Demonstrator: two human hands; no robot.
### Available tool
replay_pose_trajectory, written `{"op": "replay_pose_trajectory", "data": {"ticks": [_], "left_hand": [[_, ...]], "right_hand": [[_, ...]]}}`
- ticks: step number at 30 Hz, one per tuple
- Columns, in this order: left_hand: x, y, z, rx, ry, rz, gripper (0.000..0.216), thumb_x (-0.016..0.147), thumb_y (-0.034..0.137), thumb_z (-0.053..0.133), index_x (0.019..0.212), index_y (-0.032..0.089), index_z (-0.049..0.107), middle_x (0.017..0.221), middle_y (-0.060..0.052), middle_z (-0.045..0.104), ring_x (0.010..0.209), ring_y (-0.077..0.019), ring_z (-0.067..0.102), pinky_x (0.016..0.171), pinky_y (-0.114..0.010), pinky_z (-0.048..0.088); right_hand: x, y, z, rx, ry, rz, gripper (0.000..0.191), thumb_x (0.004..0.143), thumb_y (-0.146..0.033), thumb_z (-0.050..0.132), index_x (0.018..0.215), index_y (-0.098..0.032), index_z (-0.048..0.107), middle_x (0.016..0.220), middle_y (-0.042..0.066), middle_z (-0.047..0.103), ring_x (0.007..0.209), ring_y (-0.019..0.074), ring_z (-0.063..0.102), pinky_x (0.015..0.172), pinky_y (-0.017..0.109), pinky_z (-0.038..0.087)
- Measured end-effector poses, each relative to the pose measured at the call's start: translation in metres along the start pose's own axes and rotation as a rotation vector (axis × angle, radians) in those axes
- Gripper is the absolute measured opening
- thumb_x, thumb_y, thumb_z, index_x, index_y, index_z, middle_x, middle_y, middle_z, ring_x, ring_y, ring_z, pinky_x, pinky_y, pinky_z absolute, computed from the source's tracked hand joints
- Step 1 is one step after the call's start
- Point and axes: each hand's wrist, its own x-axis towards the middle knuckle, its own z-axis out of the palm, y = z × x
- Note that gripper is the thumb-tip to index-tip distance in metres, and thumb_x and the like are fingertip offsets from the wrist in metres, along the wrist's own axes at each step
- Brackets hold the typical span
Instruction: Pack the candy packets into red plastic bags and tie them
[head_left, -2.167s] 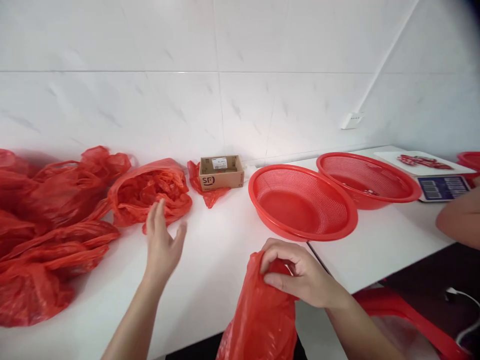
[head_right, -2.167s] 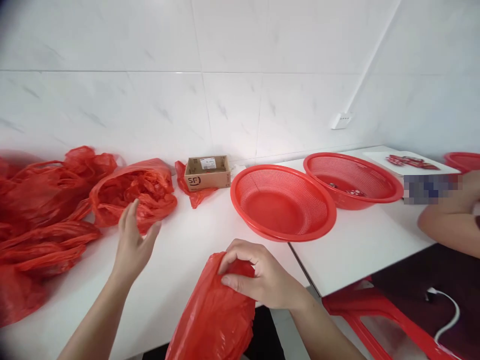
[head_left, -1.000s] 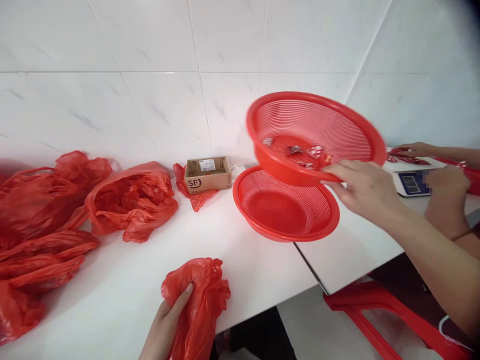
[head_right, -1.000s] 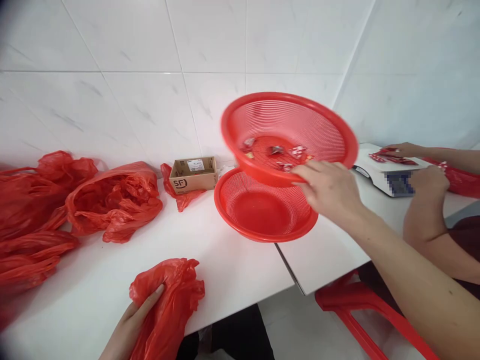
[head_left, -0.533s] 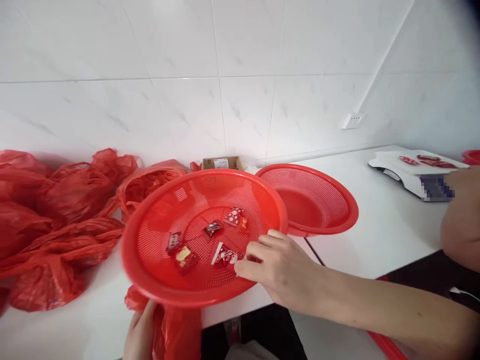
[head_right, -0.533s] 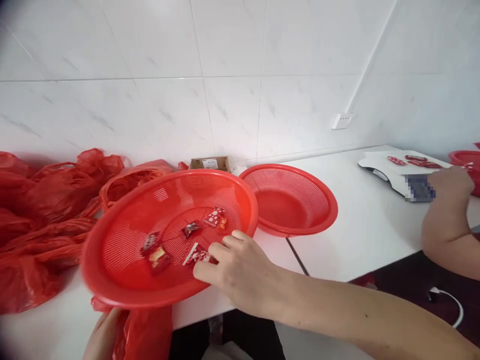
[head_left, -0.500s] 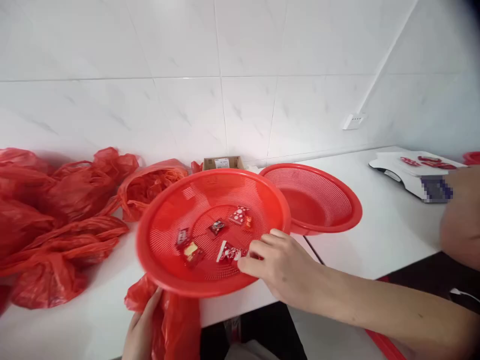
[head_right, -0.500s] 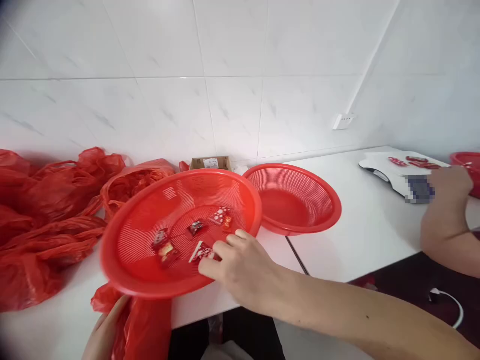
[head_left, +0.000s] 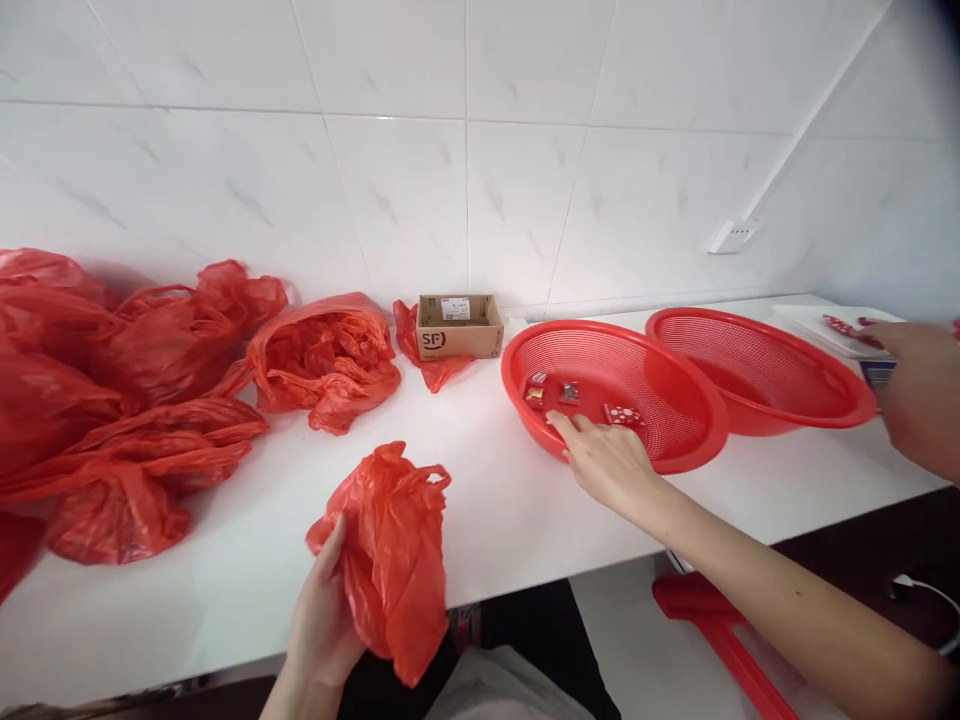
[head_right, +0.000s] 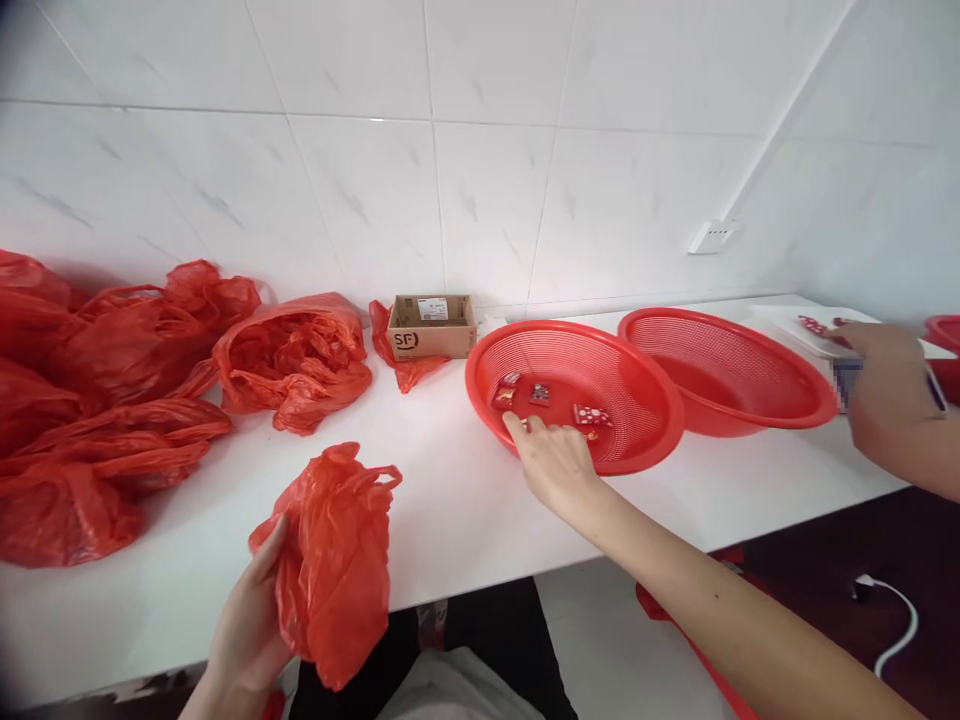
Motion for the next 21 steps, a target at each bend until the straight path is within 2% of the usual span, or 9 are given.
{"op": "replay_pose_trajectory", "data": {"ticks": [3, 5, 7, 10, 12, 15, 18, 19, 21], "left_hand": [[0.000, -0.001, 0.008, -0.019, -0.064, -0.010, 0.028, 0.084, 0.044, 0.060, 0.099, 0.022, 0.069, 0.089, -0.007, 0.076, 0.105, -0.0297, 0.068, 0.089, -0.036, 0.056], [0.000, -0.003, 0.011, -0.020, -0.112, -0.027, 0.029, 0.084, 0.046, 0.060, 0.098, 0.023, 0.070, 0.089, -0.006, 0.076, 0.106, -0.0293, 0.067, 0.089, -0.037, 0.055], [0.000, -0.007, 0.014, -0.014, -0.160, -0.054, 0.033, 0.084, 0.049, 0.058, 0.101, 0.022, 0.070, 0.092, -0.008, 0.076, 0.108, -0.0301, 0.066, 0.089, -0.038, 0.055], [0.000, -0.014, 0.019, 0.000, -0.186, -0.109, 0.040, 0.087, 0.050, 0.054, 0.105, 0.018, 0.069, 0.095, -0.011, 0.075, 0.106, -0.0304, 0.067, 0.087, -0.038, 0.056], [0.000, -0.016, 0.019, 0.011, -0.179, -0.126, 0.039, 0.088, 0.046, 0.054, 0.107, 0.015, 0.068, 0.093, -0.011, 0.075, 0.100, -0.0284, 0.069, 0.084, -0.035, 0.057], [0.004, -0.013, 0.011, 0.024, -0.091, -0.045, 0.028, 0.089, 0.034, 0.057, 0.108, 0.015, 0.065, 0.087, -0.008, 0.073, 0.083, -0.0207, 0.071, 0.073, -0.027, 0.058], [0.013, -0.002, -0.007, 0.027, 0.046, 0.135, 0.008, 0.086, 0.022, 0.062, 0.090, 0.015, 0.063, 0.067, 0.000, 0.066, 0.055, -0.0097, 0.063, 0.052, -0.018, 0.053], [0.017, 0.003, -0.014, 0.022, 0.057, 0.182, 0.008, 0.084, 0.020, 0.065, 0.080, 0.016, 0.060, 0.058, 0.004, 0.058, 0.045, -0.0062, 0.055, 0.043, -0.015, 0.047], [0.026, 0.010, -0.026, 0.017, 0.032, 0.231, 0.025, 0.079, 0.019, 0.071, 0.066, 0.016, 0.049, 0.048, 0.009, 0.042, 0.034, -0.0017, 0.038, 0.033, -0.011, 0.034]], "right_hand": [[0.005, -0.005, 0.003, 0.177, 0.198, -0.048, 0.052, 0.088, -0.015, 0.048, 0.140, -0.015, 0.043, 0.123, 0.019, 0.059, 0.102, 0.0309, 0.061, 0.081, 0.045, 0.046], [0.003, -0.018, 0.000, 0.461, 0.297, -0.121, 0.047, 0.090, -0.026, 0.054, 0.135, -0.018, 0.046, 0.131, 0.016, 0.054, 0.118, 0.0304, 0.052, 0.095, 0.049, 0.042], [-0.002, -0.040, -0.003, 0.840, 0.200, -0.195, 0.044, 0.091, -0.037, 0.055, 0.131, -0.021, 0.048, 0.129, 0.012, 0.056, 0.118, 0.0245, 0.052, 0.098, 0.044, 0.043], [-0.003, -0.075, 0.000, 1.347, -0.137, -0.266, 0.047, 0.089, -0.045, 0.057, 0.130, -0.023, 0.048, 0.122, 0.009, 0.061, 0.107, 0.0189, 0.059, 0.088, 0.035, 0.049], [0.001, -0.090, 0.006, 1.540, -0.200, -0.253, 0.039, 0.088, -0.044, 0.058, 0.120, -0.021, 0.055, 0.109, 0.006, 0.064, 0.096, 0.0172, 0.061, 0.081, 0.032, 0.050], [0.010, -0.089, 0.016, 1.663, 0.020, -0.103, 0.022, 0.088, -0.039, 0.059, 0.098, -0.019, 0.061, 0.088, 0.001, 0.062, 0.083, 0.0147, 0.059, 0.077, 0.029, 0.049], [0.016, -0.069, 0.020, 1.762, 0.294, 0.073, 0.019, 0.086, -0.037, 0.061, 0.097, -0.022, 0.057, 0.090, 0.000, 0.058, 0.084, 0.0145, 0.057, 0.075, 0.028, 0.049], [0.017, -0.062, 0.020, 1.802, 0.341, 0.104, 0.019, 0.086, -0.037, 0.060, 0.098, -0.024, 0.055, 0.092, 0.000, 0.057, 0.085, 0.0145, 0.058, 0.074, 0.028, 0.050], [0.016, -0.053, 0.019, 1.873, 0.372, 0.125, 0.018, 0.087, -0.037, 0.059, 0.099, -0.025, 0.051, 0.092, 0.000, 0.054, 0.082, 0.0141, 0.058, 0.069, 0.027, 0.051]]}}
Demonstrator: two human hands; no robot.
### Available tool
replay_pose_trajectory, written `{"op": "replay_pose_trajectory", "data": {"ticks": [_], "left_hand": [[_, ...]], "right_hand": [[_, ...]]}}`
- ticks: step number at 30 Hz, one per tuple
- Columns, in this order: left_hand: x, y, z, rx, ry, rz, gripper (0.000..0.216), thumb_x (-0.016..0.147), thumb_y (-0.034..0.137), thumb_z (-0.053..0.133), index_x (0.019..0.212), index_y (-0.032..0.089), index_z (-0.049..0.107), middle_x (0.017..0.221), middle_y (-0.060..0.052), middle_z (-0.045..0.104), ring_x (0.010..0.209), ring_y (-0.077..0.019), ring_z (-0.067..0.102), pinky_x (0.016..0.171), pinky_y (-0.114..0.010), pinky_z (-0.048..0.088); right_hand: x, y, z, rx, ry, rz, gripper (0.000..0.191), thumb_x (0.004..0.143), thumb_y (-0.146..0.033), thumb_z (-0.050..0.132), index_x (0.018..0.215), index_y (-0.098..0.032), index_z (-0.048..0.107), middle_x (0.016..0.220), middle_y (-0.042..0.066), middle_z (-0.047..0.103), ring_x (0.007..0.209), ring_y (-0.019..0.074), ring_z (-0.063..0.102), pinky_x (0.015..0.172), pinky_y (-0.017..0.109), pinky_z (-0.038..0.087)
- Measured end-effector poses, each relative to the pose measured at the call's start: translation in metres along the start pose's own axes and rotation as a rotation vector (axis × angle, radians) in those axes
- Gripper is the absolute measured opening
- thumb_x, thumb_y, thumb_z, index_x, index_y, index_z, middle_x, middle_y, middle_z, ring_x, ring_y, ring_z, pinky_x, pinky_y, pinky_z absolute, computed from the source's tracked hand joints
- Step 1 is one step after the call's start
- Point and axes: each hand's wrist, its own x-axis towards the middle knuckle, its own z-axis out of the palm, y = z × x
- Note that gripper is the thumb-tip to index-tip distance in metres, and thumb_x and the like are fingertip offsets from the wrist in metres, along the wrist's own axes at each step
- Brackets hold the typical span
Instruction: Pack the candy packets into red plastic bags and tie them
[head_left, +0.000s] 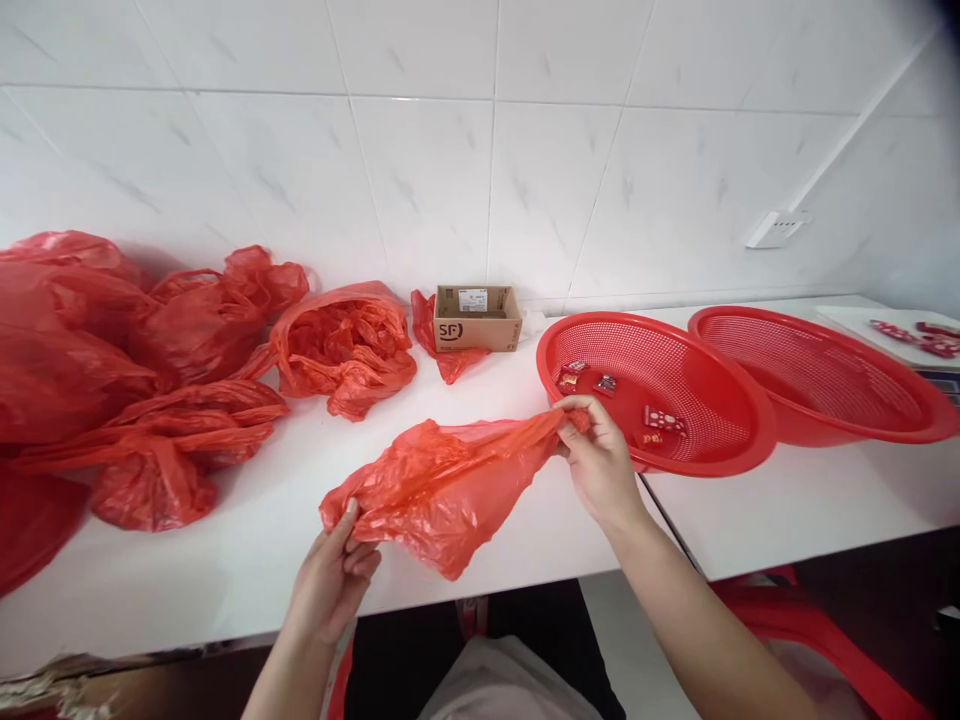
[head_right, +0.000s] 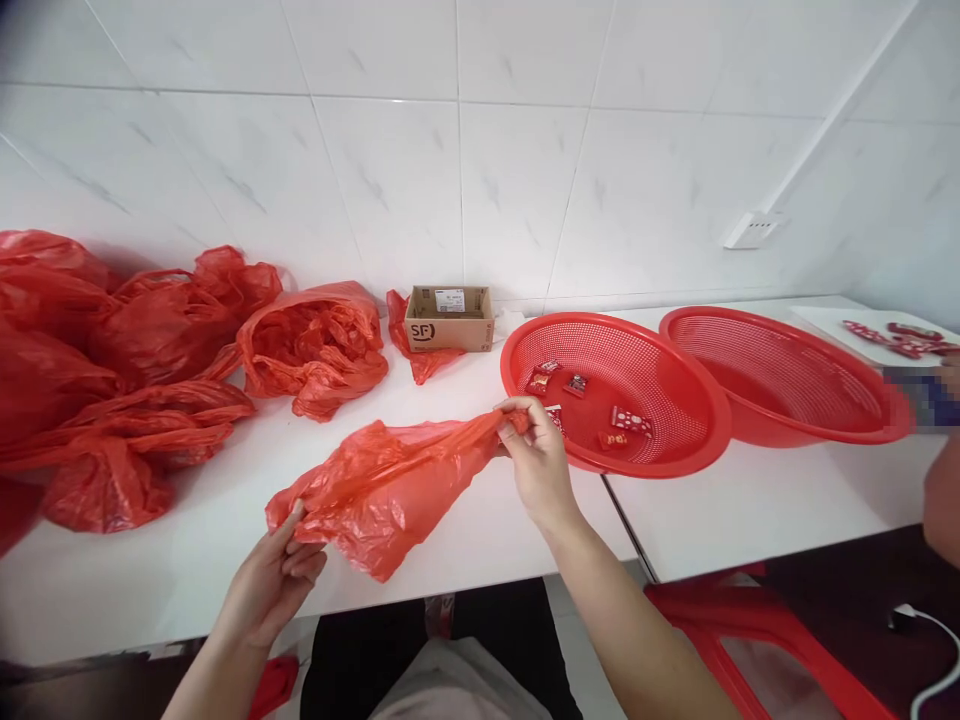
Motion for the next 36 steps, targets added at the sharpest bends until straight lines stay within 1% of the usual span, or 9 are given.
{"op": "replay_pose_trajectory", "data": {"ticks": [4, 8, 11, 15, 18, 21, 27, 31, 36], "left_hand": [[0.012, 0.009, -0.007, 0.116, 0.047, 0.113, 0.018, 0.075, 0.018, 0.072, 0.085, 0.018, 0.057, 0.066, 0.005, 0.055, 0.052, -0.0054, 0.053, 0.049, -0.015, 0.047], [-0.008, 0.012, 0.012, 0.533, 0.211, 0.676, 0.038, 0.081, 0.029, 0.065, 0.117, 0.027, 0.052, 0.117, -0.004, 0.057, 0.104, -0.0169, 0.058, 0.095, -0.033, 0.047], [-0.032, 0.002, 0.038, 0.936, 0.070, 1.038, 0.037, 0.083, 0.034, 0.063, 0.117, 0.026, 0.052, 0.127, -0.008, 0.050, 0.123, -0.0240, 0.047, 0.107, -0.041, 0.037], [-0.031, -0.019, 0.062, 1.363, -0.145, 1.153, 0.032, 0.080, 0.034, 0.065, 0.111, 0.024, 0.061, 0.142, -0.014, 0.037, 0.133, -0.0343, 0.036, 0.104, -0.052, 0.037], [-0.004, -0.019, 0.061, 1.515, -0.093, 1.121, 0.017, 0.084, 0.030, 0.057, 0.095, 0.021, 0.067, 0.141, -0.014, 0.042, 0.126, -0.0356, 0.045, 0.092, -0.047, 0.045], [0.016, -0.001, 0.052, 1.623, -0.024, 0.861, 0.023, 0.086, 0.031, 0.048, 0.077, 0.020, 0.066, 0.106, -0.011, 0.067, 0.087, -0.0263, 0.064, 0.068, -0.034, 0.047], [0.001, 0.039, 0.050, 1.547, 0.074, 0.624, 0.035, 0.077, 0.053, 0.057, 0.080, 0.021, 0.068, 0.066, -0.001, 0.065, 0.053, -0.0171, 0.055, 0.054, -0.028, 0.040], [-0.009, 0.032, 0.061, 1.580, 0.057, 0.681, 0.032, 0.075, 0.053, 0.059, 0.077, 0.021, 0.064, 0.076, -0.003, 0.067, 0.060, -0.0184, 0.058, 0.060, -0.029, 0.043], [-0.014, 0.008, 0.069, 1.560, -0.090, 0.739, 0.018, 0.078, 0.035, 0.055, 0.067, 0.023, 0.048, 0.071, -0.001, 0.059, 0.060, -0.0171, 0.055, 0.060, -0.028, 0.043]], "right_hand": [[-0.002, -0.005, -0.002, -0.004, 0.051, -0.039, 0.016, 0.088, -0.033, 0.057, 0.100, -0.026, 0.050, 0.096, 0.001, 0.054, 0.080, 0.0135, 0.057, 0.068, 0.028, 0.050], [-0.008, -0.010, 0.003, -0.176, -0.024, -0.193, 0.015, 0.088, -0.025, 0.055, 0.102, -0.024, 0.054, 0.103, 0.004, 0.059, 0.093, 0.0166, 0.058, 0.082, 0.034, 0.049], [-0.015, -0.017, 0.013, -0.192, -0.213, -0.294, 0.021, 0.087, -0.014, 0.048, 0.104, -0.024, 0.057, 0.098, 0.004, 0.061, 0.093, 0.0162, 0.059, 0.083, 0.034, 0.048], [-0.027, -0.031, 0.027, -0.141, -0.451, -0.386, 0.034, 0.081, -0.002, 0.040, 0.101, -0.025, 0.056, 0.096, 0.002, 0.060, 0.091, 0.0149, 0.059, 0.083, 0.033, 0.048], [-0.035, -0.038, 0.025, -0.165, -0.573, -0.414, 0.034, 0.076, 0.002, 0.037, 0.092, -0.023, 0.054, 0.090, 0.001, 0.058, 0.087, 0.0139, 0.059, 0.080, 0.032, 0.049], [-0.032, -0.037, 0.006, -0.236, -0.600, -0.401, 0.031, 0.072, 0.004, 0.035, 0.081, -0.022, 0.050, 0.084, 0.000, 0.056, 0.084, 0.0134, 0.058, 0.077, 0.031, 0.049], [-0.010, -0.043, -0.037, -0.680, -0.338, -0.294, 0.030, 0.074, 0.002, 0.035, 0.084, -0.021, 0.051, 0.092, 0.003, 0.058, 0.086, 0.0166, 0.057, 0.076, 0.034, 0.047], [-0.026, -0.074, -0.007, -0.673, -0.207, -0.459, 0.032, 0.080, 0.000, 0.038, 0.094, -0.022, 0.056, 0.107, 0.006, 0.060, 0.099, 0.0175, 0.058, 0.080, 0.032, 0.048], [-0.043, -0.055, 0.054, -1.056, -0.689, -0.524, 0.021, 0.085, -0.008, 0.045, 0.096, -0.020, 0.058, 0.082, 0.002, 0.066, 0.076, 0.0153, 0.061, 0.069, 0.027, 0.048]]}}
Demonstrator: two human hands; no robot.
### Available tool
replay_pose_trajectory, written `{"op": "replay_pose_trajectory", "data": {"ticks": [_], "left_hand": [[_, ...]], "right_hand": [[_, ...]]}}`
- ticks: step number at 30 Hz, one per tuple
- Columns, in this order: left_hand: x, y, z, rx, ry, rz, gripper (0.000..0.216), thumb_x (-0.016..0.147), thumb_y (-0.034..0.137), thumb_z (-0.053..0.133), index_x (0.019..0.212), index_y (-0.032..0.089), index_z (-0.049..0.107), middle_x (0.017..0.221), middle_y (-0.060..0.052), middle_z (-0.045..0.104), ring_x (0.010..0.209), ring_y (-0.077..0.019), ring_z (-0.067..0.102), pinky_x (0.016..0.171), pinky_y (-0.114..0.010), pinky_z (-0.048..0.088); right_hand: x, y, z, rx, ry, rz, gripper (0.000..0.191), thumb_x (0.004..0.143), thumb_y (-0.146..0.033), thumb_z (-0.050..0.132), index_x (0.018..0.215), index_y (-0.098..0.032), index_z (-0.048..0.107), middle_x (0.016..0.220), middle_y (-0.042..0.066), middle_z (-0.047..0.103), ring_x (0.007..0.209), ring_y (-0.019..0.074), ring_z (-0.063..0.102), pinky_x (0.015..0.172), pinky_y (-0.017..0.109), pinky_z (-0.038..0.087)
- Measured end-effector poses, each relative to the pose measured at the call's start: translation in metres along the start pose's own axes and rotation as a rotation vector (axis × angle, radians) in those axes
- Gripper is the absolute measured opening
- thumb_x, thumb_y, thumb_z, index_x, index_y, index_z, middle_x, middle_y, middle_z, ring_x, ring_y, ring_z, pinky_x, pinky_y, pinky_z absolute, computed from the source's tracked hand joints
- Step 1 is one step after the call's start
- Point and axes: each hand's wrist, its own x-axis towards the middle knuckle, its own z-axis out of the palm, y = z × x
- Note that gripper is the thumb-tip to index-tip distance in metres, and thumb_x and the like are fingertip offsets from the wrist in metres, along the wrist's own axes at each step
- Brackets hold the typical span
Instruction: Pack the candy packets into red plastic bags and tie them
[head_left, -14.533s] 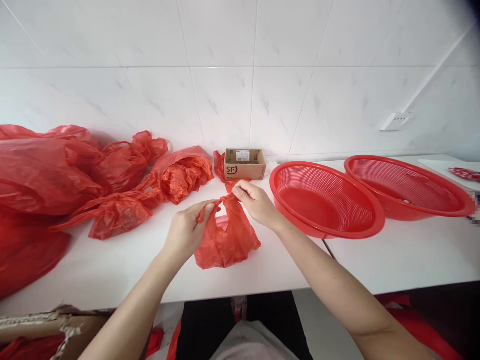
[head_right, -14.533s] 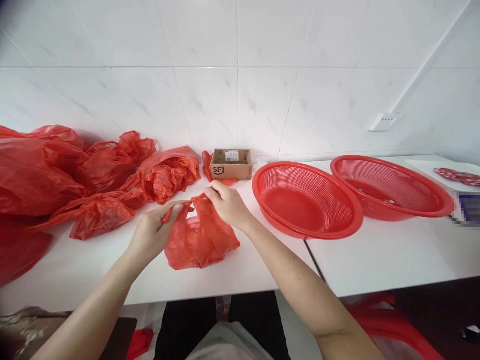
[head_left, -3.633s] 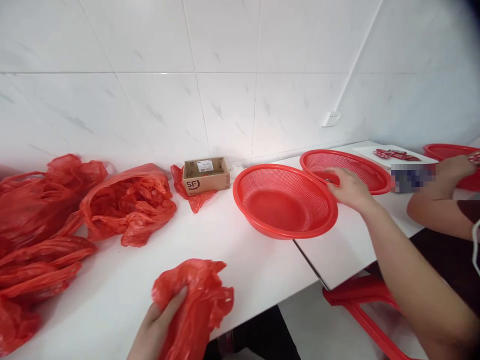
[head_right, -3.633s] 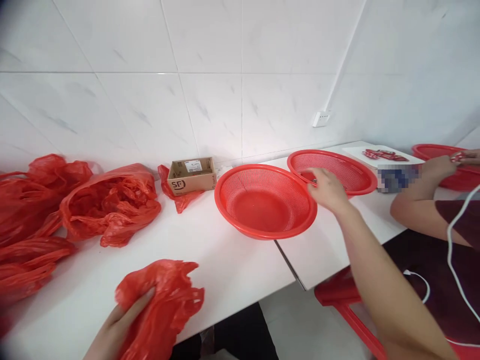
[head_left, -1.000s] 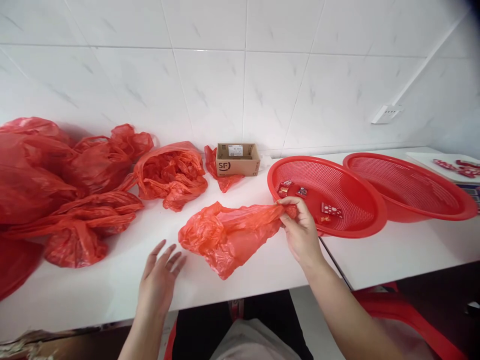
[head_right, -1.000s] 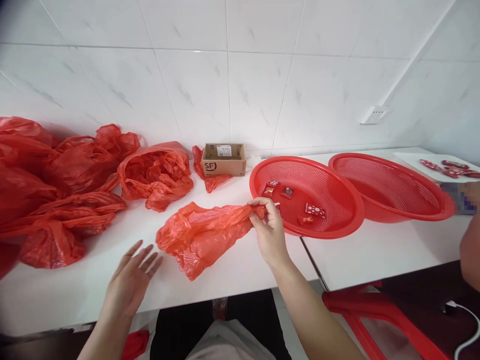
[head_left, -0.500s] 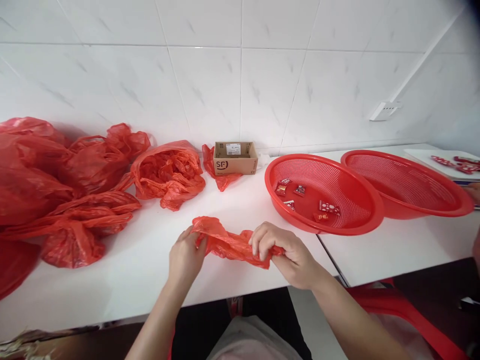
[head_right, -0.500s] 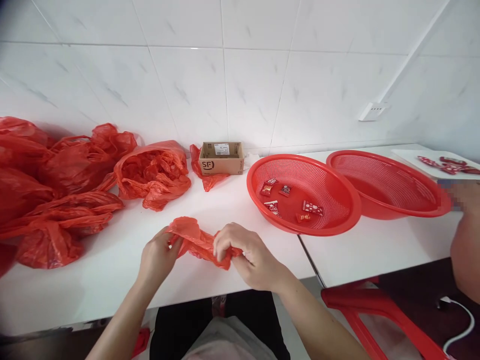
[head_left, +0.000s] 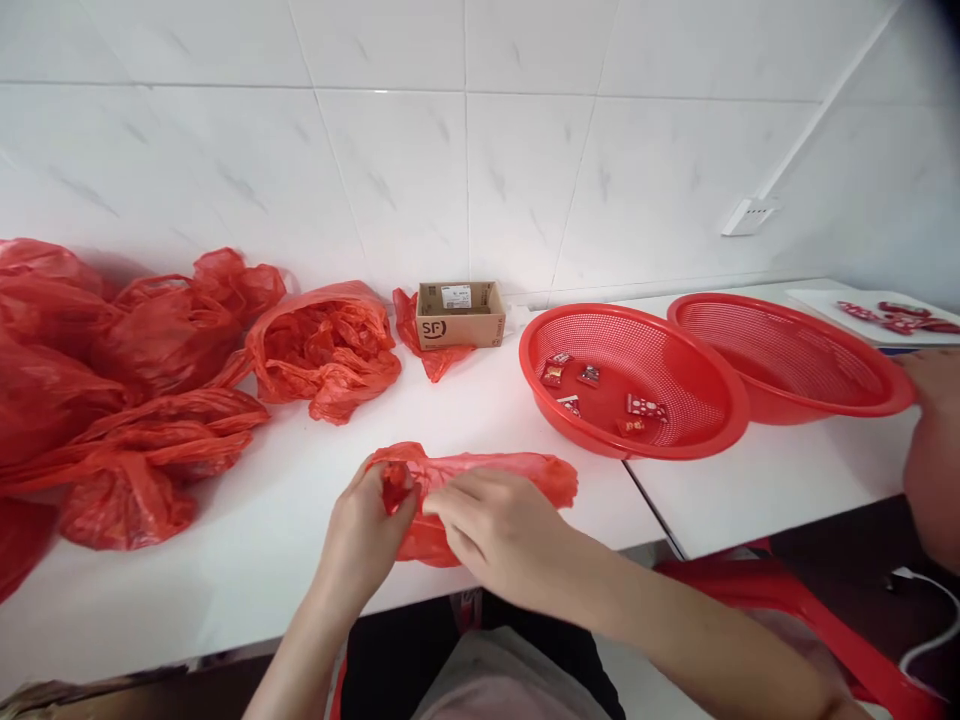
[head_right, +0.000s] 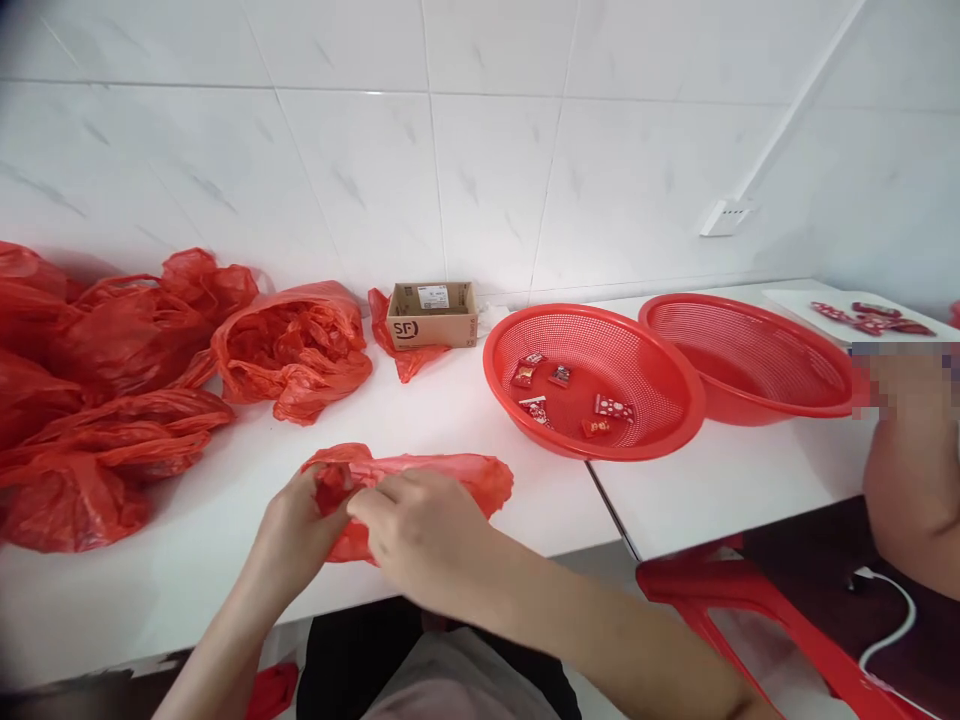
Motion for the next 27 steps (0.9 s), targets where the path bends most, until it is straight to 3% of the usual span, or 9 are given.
{"op": "replay_pose_trajectory", "data": {"ticks": [2, 5, 7, 10, 13, 16, 18, 23, 27], "left_hand": [[-0.002, -0.007, -0.001, -0.030, -0.036, 0.045, 0.017, 0.078, 0.031, 0.051, 0.065, 0.023, 0.043, 0.071, -0.001, 0.057, 0.059, -0.0162, 0.054, 0.059, -0.028, 0.044], [0.001, -0.034, -0.013, 0.027, 0.030, 0.092, 0.010, 0.075, 0.029, 0.049, 0.076, 0.022, 0.057, 0.084, -0.004, 0.057, 0.063, -0.0174, 0.055, 0.063, -0.030, 0.046], [0.005, -0.055, -0.023, 0.120, 0.085, 0.082, 0.031, 0.072, 0.028, 0.049, 0.096, 0.022, 0.067, 0.095, -0.007, 0.056, 0.068, -0.0194, 0.056, 0.067, -0.034, 0.047], [0.007, -0.070, -0.028, 0.188, 0.012, 0.074, 0.049, 0.070, 0.027, 0.049, 0.115, 0.026, 0.068, 0.104, -0.008, 0.055, 0.078, -0.0224, 0.059, 0.072, -0.035, 0.048], [0.002, -0.060, -0.025, 0.093, -0.119, 0.084, 0.054, 0.073, 0.030, 0.049, 0.126, 0.025, 0.062, 0.097, -0.006, 0.058, 0.074, -0.0196, 0.059, 0.070, -0.032, 0.050], [-0.003, -0.042, -0.023, -0.023, -0.202, 0.091, 0.051, 0.079, 0.034, 0.048, 0.128, 0.024, 0.059, 0.099, -0.005, 0.060, 0.076, -0.0177, 0.060, 0.069, -0.029, 0.051], [-0.006, -0.034, -0.022, -0.067, -0.240, 0.091, 0.049, 0.082, 0.034, 0.047, 0.130, 0.026, 0.057, 0.108, -0.005, 0.061, 0.086, -0.0184, 0.061, 0.072, -0.028, 0.051], [-0.008, -0.029, -0.017, -0.166, -0.287, 0.044, 0.052, 0.082, 0.037, 0.050, 0.133, 0.027, 0.054, 0.125, -0.006, 0.059, 0.107, -0.0230, 0.059, 0.087, -0.034, 0.051], [-0.006, -0.032, -0.014, -0.313, -0.221, -0.035, 0.058, 0.082, 0.036, 0.053, 0.140, 0.030, 0.046, 0.138, -0.005, 0.051, 0.128, -0.0253, 0.046, 0.109, -0.043, 0.035]], "right_hand": [[0.002, 0.015, 0.024, -0.230, -0.161, 0.081, 0.022, 0.079, -0.008, 0.054, 0.097, -0.018, 0.062, 0.084, 0.005, 0.069, 0.079, 0.0198, 0.063, 0.073, 0.033, 0.049], [-0.013, 0.050, 0.043, -0.336, -0.246, 0.139, 0.042, 0.060, -0.008, 0.070, 0.100, -0.018, 0.066, 0.101, 0.013, 0.070, 0.087, 0.0276, 0.065, 0.076, 0.040, 0.050], [-0.028, 0.066, 0.040, -0.347, -0.296, 0.156, 0.054, 0.056, -0.009, 0.074, 0.109, -0.019, 0.066, 0.114, 0.015, 0.067, 0.092, 0.0286, 0.066, 0.075, 0.039, 0.051], [-0.038, 0.072, 0.009, -0.199, -0.375, 0.137, 0.057, 0.065, -0.013, 0.075, 0.121, -0.020, 0.063, 0.123, 0.014, 0.064, 0.105, 0.0274, 0.064, 0.084, 0.038, 0.050], [-0.029, 0.077, -0.039, 0.252, -0.414, 0.071, 0.043, 0.081, -0.028, 0.069, 0.123, -0.026, 0.061, 0.123, 0.005, 0.065, 0.109, 0.0191, 0.062, 0.089, 0.031, 0.049], [-0.011, 0.106, -0.078, 0.474, -0.200, 0.211, 0.031, 0.091, -0.040, 0.054, 0.118, -0.026, 0.061, 0.115, 0.003, 0.068, 0.100, 0.0144, 0.064, 0.083, 0.026, 0.050], [-0.002, 0.138, -0.088, 0.305, -0.061, 0.408, 0.030, 0.091, -0.038, 0.053, 0.117, -0.025, 0.061, 0.113, 0.006, 0.068, 0.102, 0.0177, 0.063, 0.084, 0.029, 0.049], [0.003, 0.199, -0.062, -0.138, -0.585, 0.633, 0.047, 0.072, -0.024, 0.070, 0.119, -0.023, 0.061, 0.111, 0.011, 0.067, 0.096, 0.0276, 0.064, 0.075, 0.034, 0.047], [-0.002, 0.212, -0.046, -0.149, -0.581, 0.658, 0.032, 0.070, -0.018, 0.070, 0.102, -0.020, 0.064, 0.095, 0.010, 0.069, 0.086, 0.0273, 0.066, 0.069, 0.032, 0.046]]}}
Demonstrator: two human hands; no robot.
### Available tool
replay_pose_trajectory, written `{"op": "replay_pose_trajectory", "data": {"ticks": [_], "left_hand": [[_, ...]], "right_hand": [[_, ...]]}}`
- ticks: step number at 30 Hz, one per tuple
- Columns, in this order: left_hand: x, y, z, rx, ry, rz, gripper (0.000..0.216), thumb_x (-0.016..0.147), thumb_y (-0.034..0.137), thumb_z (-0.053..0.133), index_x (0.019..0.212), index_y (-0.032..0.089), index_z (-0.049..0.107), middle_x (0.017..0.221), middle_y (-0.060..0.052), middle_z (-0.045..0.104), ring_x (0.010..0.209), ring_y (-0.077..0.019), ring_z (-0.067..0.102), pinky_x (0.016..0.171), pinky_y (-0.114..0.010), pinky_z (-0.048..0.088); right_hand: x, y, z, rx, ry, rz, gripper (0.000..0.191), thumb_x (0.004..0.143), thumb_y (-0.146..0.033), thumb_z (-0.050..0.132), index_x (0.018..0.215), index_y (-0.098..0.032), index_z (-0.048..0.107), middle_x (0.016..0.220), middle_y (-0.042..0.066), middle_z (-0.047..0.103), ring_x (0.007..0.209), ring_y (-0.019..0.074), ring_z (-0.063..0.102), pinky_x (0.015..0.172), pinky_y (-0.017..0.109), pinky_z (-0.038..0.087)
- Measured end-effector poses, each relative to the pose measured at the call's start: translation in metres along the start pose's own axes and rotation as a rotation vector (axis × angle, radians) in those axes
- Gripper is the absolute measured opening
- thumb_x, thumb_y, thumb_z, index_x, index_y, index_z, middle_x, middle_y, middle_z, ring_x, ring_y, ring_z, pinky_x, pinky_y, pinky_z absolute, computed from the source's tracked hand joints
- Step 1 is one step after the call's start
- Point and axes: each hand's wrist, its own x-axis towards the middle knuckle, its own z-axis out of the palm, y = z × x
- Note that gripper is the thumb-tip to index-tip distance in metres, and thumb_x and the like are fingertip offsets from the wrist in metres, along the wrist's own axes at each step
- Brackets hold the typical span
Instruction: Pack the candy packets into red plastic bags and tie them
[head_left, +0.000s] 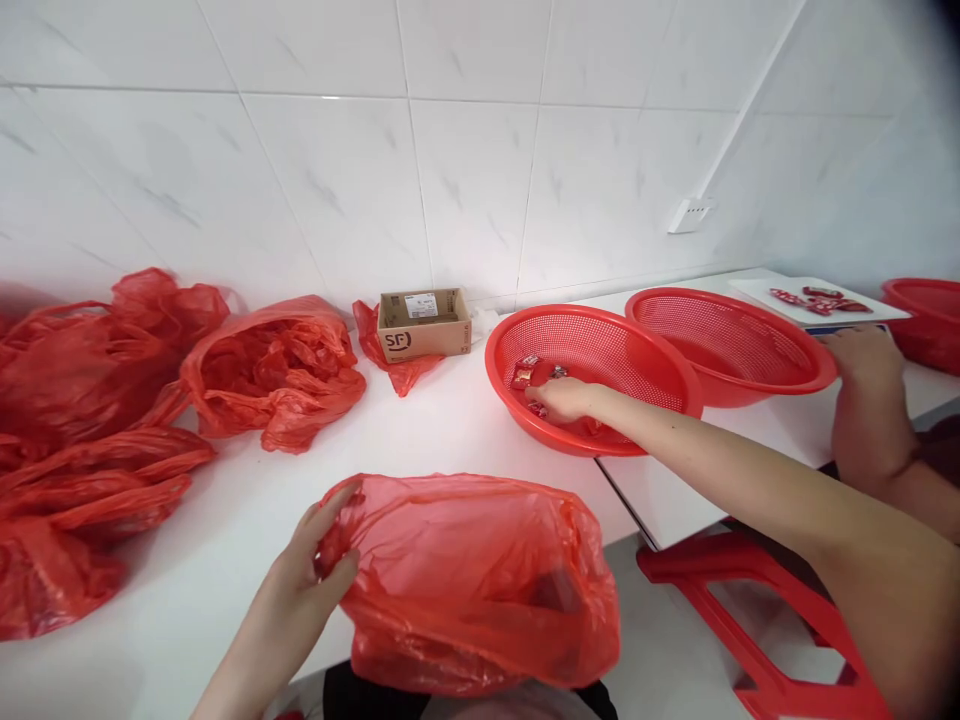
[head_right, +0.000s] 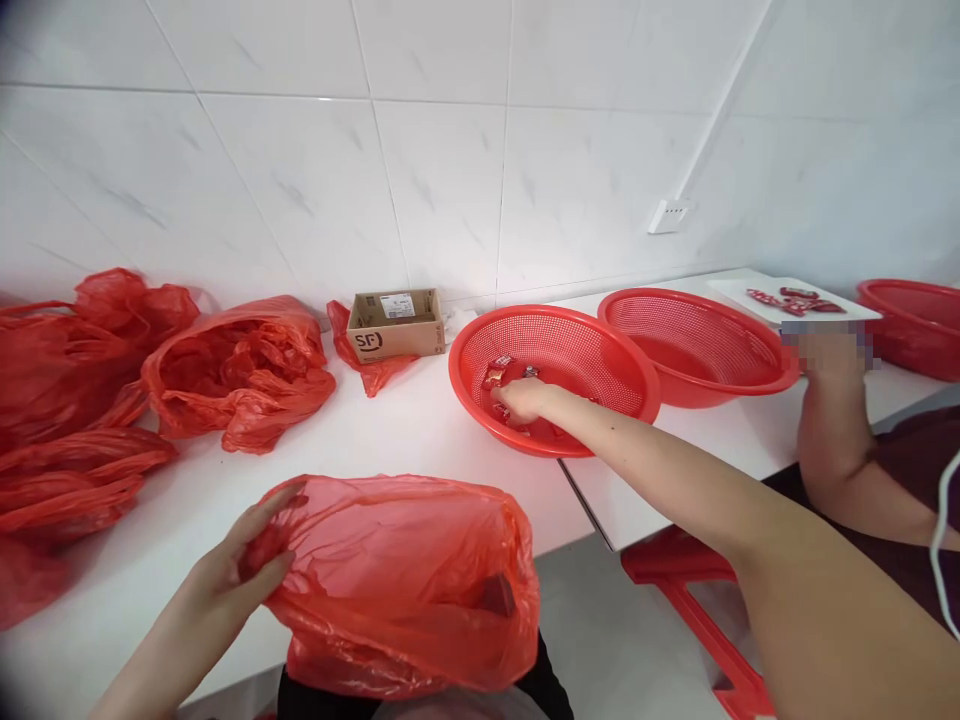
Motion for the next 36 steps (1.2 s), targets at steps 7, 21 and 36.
{"op": "replay_pose_trajectory", "data": {"ticks": [7, 21, 36], "left_hand": [[0.010, 0.019, 0.004, -0.062, 0.219, 0.002, 0.070, 0.078, 0.030, 0.057, 0.146, 0.028, 0.036, 0.142, -0.008, 0.046, 0.133, -0.0257, 0.040, 0.114, -0.048, 0.024], [0.006, 0.039, 0.025, 0.180, 0.087, 0.133, 0.078, 0.078, 0.010, 0.044, 0.149, 0.037, 0.025, 0.114, -0.005, 0.045, 0.068, -0.0097, 0.050, 0.063, -0.026, 0.048], [-0.013, 0.016, 0.031, 0.127, 0.124, 0.185, 0.045, 0.089, 0.034, 0.052, 0.134, 0.037, 0.050, 0.105, -0.003, 0.045, 0.072, -0.0117, 0.051, 0.062, -0.027, 0.054]], "right_hand": [[-0.033, -0.007, -0.041, 0.659, 0.250, -0.102, 0.030, 0.088, -0.046, 0.055, 0.103, -0.021, 0.047, 0.092, 0.006, 0.066, 0.073, 0.0154, 0.066, 0.063, 0.027, 0.051], [-0.075, -0.110, 0.030, 0.209, 0.155, -0.436, 0.034, 0.078, -0.023, 0.069, 0.112, -0.029, 0.064, 0.098, 0.006, 0.070, 0.095, 0.0271, 0.068, 0.073, 0.033, 0.055], [0.020, 0.013, -0.040, 0.214, 0.231, -0.011, 0.064, 0.069, -0.021, 0.078, 0.129, -0.016, 0.056, 0.132, 0.016, 0.057, 0.118, 0.0288, 0.055, 0.094, 0.035, 0.044]]}}
